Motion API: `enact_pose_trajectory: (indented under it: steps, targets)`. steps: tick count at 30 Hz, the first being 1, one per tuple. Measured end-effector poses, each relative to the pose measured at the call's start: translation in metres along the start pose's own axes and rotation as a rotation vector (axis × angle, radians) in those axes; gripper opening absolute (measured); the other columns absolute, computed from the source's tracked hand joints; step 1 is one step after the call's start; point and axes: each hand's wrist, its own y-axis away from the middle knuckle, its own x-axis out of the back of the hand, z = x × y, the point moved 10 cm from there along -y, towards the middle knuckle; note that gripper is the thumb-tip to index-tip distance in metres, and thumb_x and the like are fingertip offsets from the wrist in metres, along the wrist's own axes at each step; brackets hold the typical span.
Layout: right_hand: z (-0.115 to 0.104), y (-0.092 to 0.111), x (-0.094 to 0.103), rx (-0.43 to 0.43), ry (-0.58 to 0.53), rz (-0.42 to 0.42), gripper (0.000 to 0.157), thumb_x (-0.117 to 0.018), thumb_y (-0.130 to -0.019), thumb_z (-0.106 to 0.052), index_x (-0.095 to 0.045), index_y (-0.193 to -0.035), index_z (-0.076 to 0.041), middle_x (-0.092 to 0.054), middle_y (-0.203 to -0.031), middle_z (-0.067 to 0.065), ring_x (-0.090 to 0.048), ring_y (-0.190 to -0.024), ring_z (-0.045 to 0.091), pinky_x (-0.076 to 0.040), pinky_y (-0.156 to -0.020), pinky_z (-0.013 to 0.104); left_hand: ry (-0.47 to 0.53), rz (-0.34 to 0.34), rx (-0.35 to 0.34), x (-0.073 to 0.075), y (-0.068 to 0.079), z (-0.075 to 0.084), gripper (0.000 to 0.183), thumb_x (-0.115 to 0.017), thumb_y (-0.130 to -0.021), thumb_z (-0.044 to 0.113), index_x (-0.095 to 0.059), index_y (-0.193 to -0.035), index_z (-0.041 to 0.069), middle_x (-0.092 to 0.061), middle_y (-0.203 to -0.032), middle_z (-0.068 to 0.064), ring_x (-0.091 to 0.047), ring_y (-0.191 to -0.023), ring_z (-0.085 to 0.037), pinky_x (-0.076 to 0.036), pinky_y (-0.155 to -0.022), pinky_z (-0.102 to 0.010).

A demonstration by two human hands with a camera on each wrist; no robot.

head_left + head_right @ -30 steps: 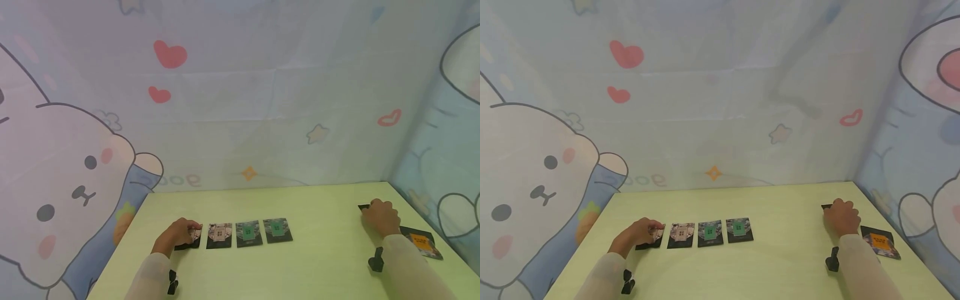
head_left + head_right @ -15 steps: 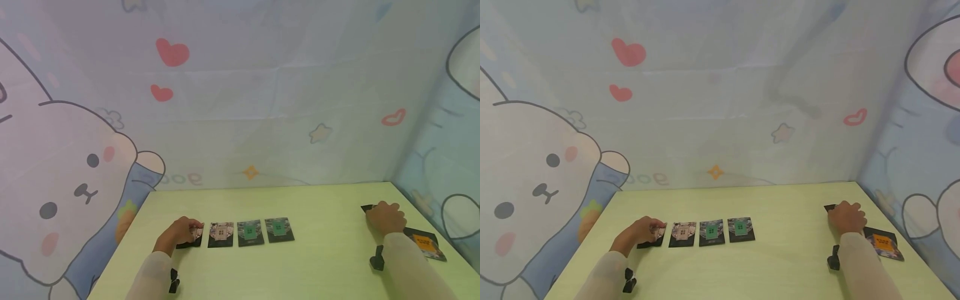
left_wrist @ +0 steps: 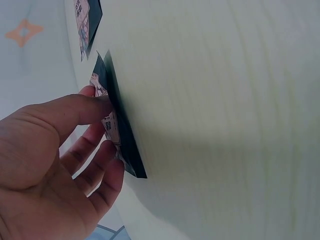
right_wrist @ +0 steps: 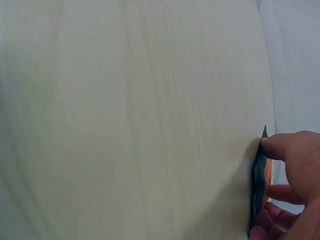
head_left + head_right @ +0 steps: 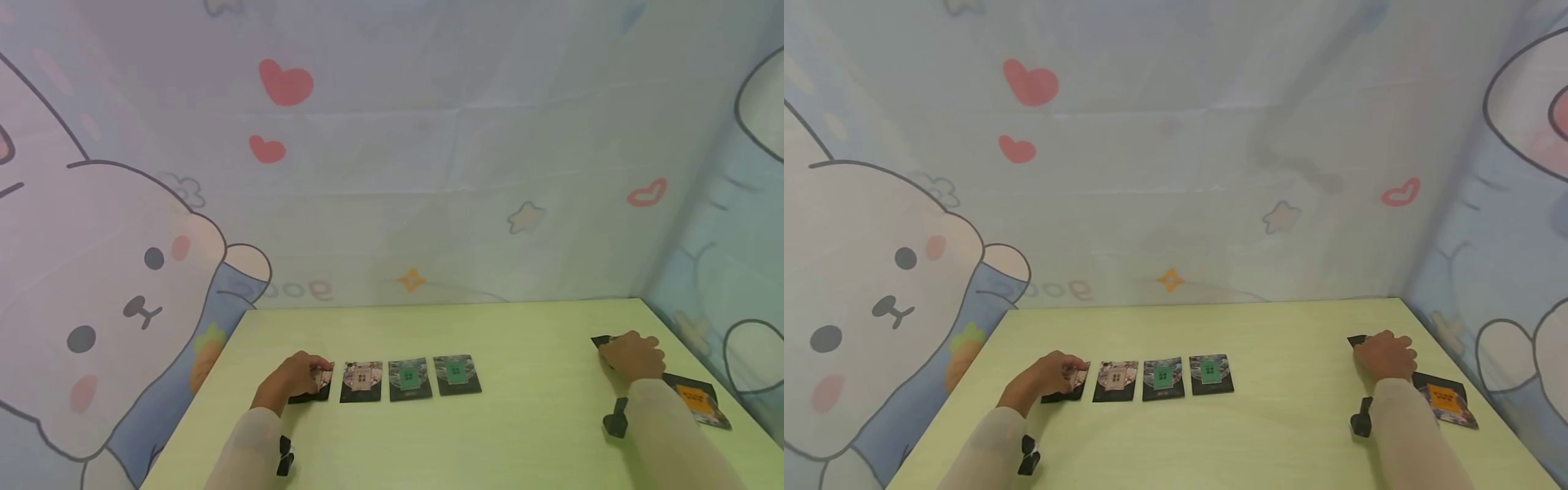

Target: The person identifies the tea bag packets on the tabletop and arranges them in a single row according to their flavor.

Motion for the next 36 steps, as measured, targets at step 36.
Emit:
enact_pose_trajectory:
  steps: [36]
  targets:
    - [-0.078, 0.029, -0.040, 0.536, 0.062, -0.229, 0.051, -0.073, -0.087, -0.024, -0.063, -0.127, 0.006, -0.056, -0.120, 0.036, -0.057, -0.103, 0.041, -0.048, -0.089, 0.059, -0.021, -0.026, 0.030, -0.004, -0.008, -0.006, 0.051, -0.076, -0.080, -0.006, -0.075, -0.123, 0.021, -0.064, -0.138, -0.018, -0.061, -0.111, -0.025, -0.052, -0.092, -0.045]
